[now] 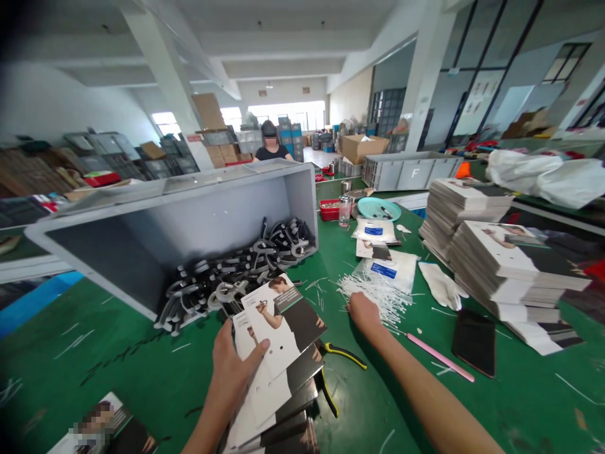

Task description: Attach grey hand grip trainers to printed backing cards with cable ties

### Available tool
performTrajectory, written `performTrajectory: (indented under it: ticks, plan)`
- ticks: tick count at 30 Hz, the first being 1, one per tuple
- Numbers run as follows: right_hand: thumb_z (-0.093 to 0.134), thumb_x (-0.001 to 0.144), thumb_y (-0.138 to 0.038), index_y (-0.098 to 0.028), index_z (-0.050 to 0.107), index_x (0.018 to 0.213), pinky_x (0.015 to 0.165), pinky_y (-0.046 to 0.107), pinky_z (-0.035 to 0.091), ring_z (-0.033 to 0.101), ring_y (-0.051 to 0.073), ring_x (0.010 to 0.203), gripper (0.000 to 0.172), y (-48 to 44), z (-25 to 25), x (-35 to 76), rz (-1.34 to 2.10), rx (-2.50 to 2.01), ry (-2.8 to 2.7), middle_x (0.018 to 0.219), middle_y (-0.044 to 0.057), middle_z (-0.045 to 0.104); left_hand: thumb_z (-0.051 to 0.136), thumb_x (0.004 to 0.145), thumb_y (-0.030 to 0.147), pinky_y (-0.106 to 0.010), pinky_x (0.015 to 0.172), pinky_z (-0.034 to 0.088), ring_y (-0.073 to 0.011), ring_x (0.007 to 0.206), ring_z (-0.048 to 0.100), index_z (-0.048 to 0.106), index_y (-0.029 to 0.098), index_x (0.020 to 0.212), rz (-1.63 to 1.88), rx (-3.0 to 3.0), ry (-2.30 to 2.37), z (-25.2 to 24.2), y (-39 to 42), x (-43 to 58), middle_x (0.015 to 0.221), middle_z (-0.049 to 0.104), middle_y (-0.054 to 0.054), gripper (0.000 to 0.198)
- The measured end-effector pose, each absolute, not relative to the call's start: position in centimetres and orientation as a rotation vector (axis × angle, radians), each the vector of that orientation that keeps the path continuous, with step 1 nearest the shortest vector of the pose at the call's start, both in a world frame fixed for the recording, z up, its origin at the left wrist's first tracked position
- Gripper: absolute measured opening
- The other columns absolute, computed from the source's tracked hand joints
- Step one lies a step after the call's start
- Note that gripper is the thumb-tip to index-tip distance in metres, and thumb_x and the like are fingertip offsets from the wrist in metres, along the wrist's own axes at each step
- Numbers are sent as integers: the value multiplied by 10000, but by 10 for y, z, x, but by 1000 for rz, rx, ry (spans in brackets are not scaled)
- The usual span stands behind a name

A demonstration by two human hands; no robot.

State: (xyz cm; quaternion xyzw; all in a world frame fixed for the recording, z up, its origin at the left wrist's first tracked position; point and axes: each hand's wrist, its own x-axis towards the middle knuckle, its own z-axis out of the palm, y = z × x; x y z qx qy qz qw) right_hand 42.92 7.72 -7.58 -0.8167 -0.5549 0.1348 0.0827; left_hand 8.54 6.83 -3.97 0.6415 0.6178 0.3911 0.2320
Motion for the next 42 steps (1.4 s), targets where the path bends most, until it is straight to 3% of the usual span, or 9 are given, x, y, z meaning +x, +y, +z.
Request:
performTrajectory:
  ticks: [7,10,15,21,25,30,34,39,42]
  plan:
    - [601,960,-344,-166,611,1192,852,418,558,645,212,1000,293,91,-67,442,559,-2364,-1739,1193,86,634,583,874,460,-468,1205,235,-298,1433,374,438,221,1458,977,1435,1429,-37,68,48,1529,455,-93,647]
    - [573,974,-333,-142,638,1064,768,360,560,664,169,834,221,93,-55,451,596,-2257,-1703,1003,54,680,516,910,475,-440,1206,237,-276,1438,370,466,194,1444,984,1426,1406,-33,68,47,1529,457,-95,605]
    - [444,952,-265,-184,594,878,572,263,485,622,130,545,186,87,-41,455,660,-2045,-1584,797,22,712,668,804,459,-463,1186,263,-315,1412,393,438,195,1467,992,1523,1470,-34,72,56,1508,470,-125,750]
    - [476,921,-430,-200,593,814,537,283,452,556,136,473,279,73,-25,440,646,-1869,-1465,690,3,686,621,840,496,-418,1126,359,-294,1319,512,554,230,1375,1013,1313,1381,-39,76,47,1425,570,-77,601]
    - [539,886,-504,-201,627,842,457,279,438,542,134,447,319,65,-10,430,748,-1706,-1439,734,13,706,682,794,478,-435,1093,392,-307,1247,564,657,206,1243,1175,1322,1454,-33,68,42,1310,640,-96,526]
    - [596,875,-530,-192,590,962,612,319,569,677,179,647,349,63,14,410,853,-1480,-1345,862,72,720,683,814,413,-405,940,511,-278,1092,660,567,182,1282,1391,1014,1253,-10,41,35,1240,674,-121,534]
    - [595,922,-459,-209,536,943,557,280,559,676,153,610,259,68,44,340,1047,-1155,-1244,852,53,721,696,813,361,-372,856,538,-256,985,696,529,150,1266,1392,842,1150,-3,19,27,1194,692,-140,527]
    - [506,987,-420,-227,476,1004,678,339,601,729,185,742,195,66,56,224,1130,-936,-1563,886,38,719,704,801,347,-383,933,509,-276,1121,655,529,157,1247,1439,749,1156,-14,0,22,1285,655,-153,515]
    - [397,1027,-439,-208,493,1027,659,322,584,705,160,633,251,68,35,191,962,-1041,-1814,798,34,705,702,805,354,-378,958,495,-277,1163,634,540,174,1242,1431,734,1200,-18,-9,13,1310,645,-139,500]
